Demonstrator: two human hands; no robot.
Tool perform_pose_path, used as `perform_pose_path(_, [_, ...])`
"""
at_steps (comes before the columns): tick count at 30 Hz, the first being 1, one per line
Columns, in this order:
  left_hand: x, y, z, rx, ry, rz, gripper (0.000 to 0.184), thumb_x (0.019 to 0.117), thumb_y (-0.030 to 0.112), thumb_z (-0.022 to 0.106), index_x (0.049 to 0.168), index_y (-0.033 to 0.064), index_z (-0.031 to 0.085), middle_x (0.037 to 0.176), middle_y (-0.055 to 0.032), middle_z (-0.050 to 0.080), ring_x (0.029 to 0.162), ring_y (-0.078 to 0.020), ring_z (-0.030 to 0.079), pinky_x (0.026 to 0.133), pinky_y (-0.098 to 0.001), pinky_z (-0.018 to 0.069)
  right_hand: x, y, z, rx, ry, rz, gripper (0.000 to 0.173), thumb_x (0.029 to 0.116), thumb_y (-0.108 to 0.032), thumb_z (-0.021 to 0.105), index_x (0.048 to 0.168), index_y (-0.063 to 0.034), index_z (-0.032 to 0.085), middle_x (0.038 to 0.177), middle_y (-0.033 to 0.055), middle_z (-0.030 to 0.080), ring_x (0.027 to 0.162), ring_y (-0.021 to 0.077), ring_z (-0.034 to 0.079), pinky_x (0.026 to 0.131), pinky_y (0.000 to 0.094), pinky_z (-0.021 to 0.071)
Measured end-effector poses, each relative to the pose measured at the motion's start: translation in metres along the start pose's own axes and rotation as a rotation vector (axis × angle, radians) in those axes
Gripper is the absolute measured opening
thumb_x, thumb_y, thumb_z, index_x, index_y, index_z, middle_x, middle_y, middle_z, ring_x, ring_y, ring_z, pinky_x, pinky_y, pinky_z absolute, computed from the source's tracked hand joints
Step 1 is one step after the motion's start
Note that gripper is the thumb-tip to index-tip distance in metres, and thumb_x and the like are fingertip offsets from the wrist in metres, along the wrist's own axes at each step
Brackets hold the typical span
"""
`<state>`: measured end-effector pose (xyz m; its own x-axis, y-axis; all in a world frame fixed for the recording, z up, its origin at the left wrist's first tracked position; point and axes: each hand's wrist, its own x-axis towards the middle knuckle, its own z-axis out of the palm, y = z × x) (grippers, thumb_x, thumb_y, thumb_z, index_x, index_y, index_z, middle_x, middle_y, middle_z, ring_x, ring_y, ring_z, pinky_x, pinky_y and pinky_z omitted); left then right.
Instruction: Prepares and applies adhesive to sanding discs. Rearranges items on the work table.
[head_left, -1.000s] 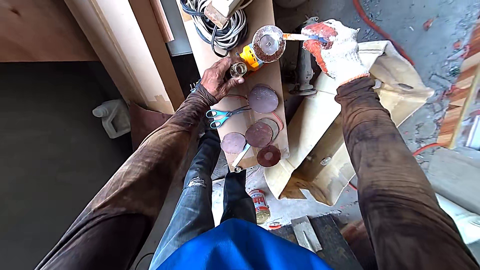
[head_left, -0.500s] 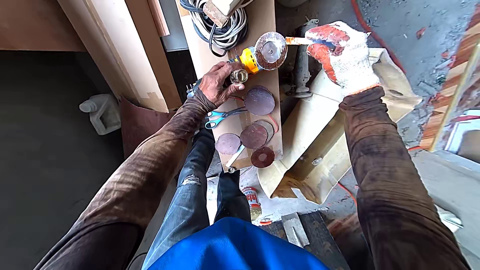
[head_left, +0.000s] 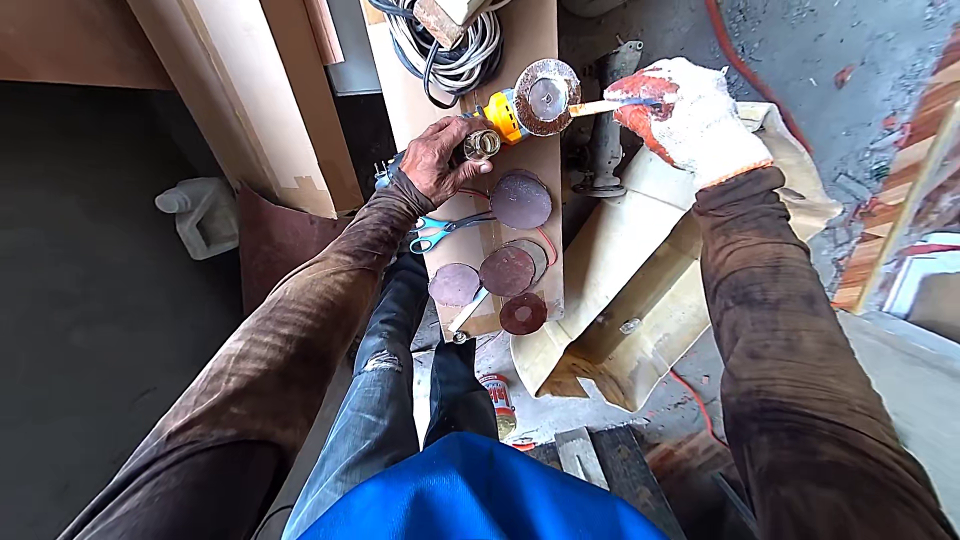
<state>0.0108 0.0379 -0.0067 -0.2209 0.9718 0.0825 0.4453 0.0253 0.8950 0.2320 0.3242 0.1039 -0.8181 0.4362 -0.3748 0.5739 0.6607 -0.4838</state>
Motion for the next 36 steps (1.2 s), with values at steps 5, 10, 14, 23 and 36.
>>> perform_pose_path(5, [0.002, 0.003, -0.001, -0.012, -0.007, -0.021, 0.055, 0.0969, 0.045, 0.068, 0.134, 0.0051, 0.063, 0.136, -0.0116, 0.066, 0.129, -0.0249, 0.061, 0.11, -0.044, 0.0487, 0.019, -0.005, 0.007, 0.036, 0.115, 0.094, 0.03, 0.098, -0.027, 0.065, 0.125, -0.0152, 0.072, 0.131, 0.0111, 0.067, 0.126, 0.0232, 0.061, 0.11, 0.0419, 0.0467])
perform_pose_path(10, [0.002, 0.003, -0.003, -0.024, -0.018, -0.031, 0.056, 0.0972, 0.046, 0.067, 0.136, 0.0052, 0.062, 0.137, -0.0111, 0.066, 0.13, -0.0239, 0.06, 0.111, -0.0432, 0.0483, 0.007, 0.005, 0.009, -0.006, 0.093, 0.013, 0.029, 0.0975, -0.027, 0.064, 0.122, -0.0143, 0.074, 0.127, 0.0122, 0.068, 0.125, 0.0261, 0.061, 0.109, 0.0448, 0.0473])
perform_pose_path(14, [0.001, 0.002, -0.002, -0.033, -0.013, -0.035, 0.054, 0.0968, 0.044, 0.069, 0.135, 0.0054, 0.062, 0.136, -0.011, 0.066, 0.13, -0.024, 0.06, 0.111, -0.0434, 0.0486, -0.002, 0.004, 0.019, 0.087, 0.135, 0.095, 0.029, 0.0964, -0.026, 0.068, 0.122, -0.0141, 0.073, 0.127, 0.0096, 0.069, 0.123, 0.0191, 0.062, 0.109, 0.0372, 0.0485])
perform_pose_path(23, [0.0, -0.001, -0.003, -0.053, -0.011, -0.036, 0.055, 0.0966, 0.045, 0.069, 0.135, 0.0057, 0.063, 0.136, -0.0112, 0.066, 0.128, -0.0227, 0.061, 0.11, -0.0428, 0.0496, -0.001, 0.001, 0.021, 0.078, 0.114, 0.152, 0.03, 0.0962, -0.028, 0.068, 0.123, -0.0158, 0.073, 0.128, 0.0083, 0.069, 0.123, 0.0186, 0.063, 0.109, 0.038, 0.0484])
perform_pose_path(36, [0.001, 0.0, -0.002, -0.097, -0.011, -0.036, 0.054, 0.0961, 0.042, 0.07, 0.134, 0.0054, 0.063, 0.137, -0.0109, 0.066, 0.131, -0.0221, 0.06, 0.112, -0.0432, 0.0482, -0.007, -0.002, 0.015, 0.111, 0.0, 0.092, 0.026, 0.1013, -0.024, 0.061, 0.123, -0.0154, 0.073, 0.126, 0.0077, 0.069, 0.119, 0.0166, 0.064, 0.106, 0.0365, 0.0497])
